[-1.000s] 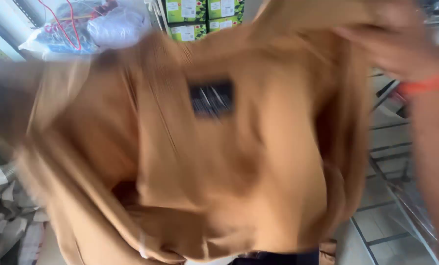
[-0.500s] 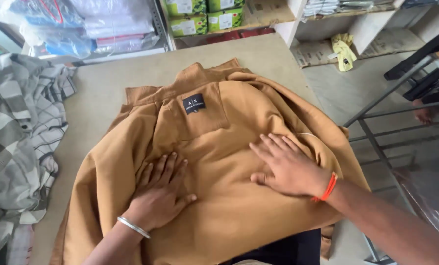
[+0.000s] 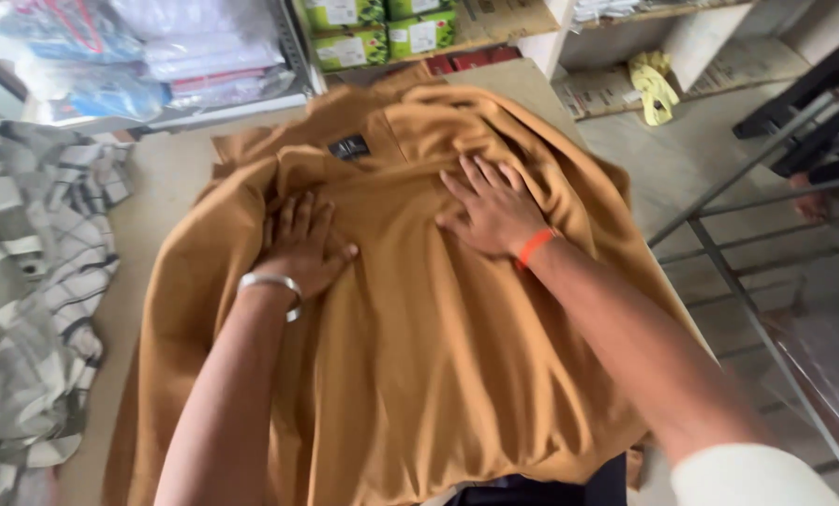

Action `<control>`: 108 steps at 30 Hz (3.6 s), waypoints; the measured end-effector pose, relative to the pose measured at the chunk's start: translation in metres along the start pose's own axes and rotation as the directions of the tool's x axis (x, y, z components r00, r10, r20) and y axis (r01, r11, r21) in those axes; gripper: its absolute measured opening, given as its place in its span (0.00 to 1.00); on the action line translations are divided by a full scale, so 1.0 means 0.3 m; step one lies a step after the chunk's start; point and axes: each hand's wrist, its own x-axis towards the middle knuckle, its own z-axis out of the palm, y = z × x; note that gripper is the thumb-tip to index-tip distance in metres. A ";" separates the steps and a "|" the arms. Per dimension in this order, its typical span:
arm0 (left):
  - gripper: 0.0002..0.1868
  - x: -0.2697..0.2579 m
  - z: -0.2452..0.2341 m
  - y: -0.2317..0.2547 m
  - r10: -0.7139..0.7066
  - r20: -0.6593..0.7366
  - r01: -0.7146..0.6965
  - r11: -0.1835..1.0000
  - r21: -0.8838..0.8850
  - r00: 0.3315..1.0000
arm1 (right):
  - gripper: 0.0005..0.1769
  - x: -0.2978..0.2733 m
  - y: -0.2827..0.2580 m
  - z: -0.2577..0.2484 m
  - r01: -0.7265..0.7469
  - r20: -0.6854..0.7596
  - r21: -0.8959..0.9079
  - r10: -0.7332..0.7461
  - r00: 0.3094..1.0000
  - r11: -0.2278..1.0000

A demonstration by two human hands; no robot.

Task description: Folding and buttoning a brown shirt on a workbench.

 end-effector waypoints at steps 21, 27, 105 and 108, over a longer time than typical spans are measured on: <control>0.39 0.114 -0.123 -0.017 -0.124 -0.115 0.104 0.981 -0.167 0.986 | 0.41 0.175 0.066 0.045 0.019 -0.046 0.076 -0.015 0.999 0.997; 0.39 0.120 -0.111 -0.018 -0.160 -0.096 0.137 0.968 -0.210 0.982 | 0.41 0.166 0.018 0.007 -0.030 -0.030 0.014 0.030 0.999 0.999; 0.42 -0.490 -0.162 0.135 -0.169 -0.301 0.151 0.985 -0.082 0.939 | 0.21 -0.857 -0.142 -0.416 -0.374 -0.483 0.424 0.555 0.677 0.825; 0.46 -0.403 -0.039 -0.003 -0.125 -0.190 0.120 0.992 -0.036 0.974 | 0.21 -0.834 -0.140 -0.467 -0.374 -0.534 0.393 0.540 0.651 0.840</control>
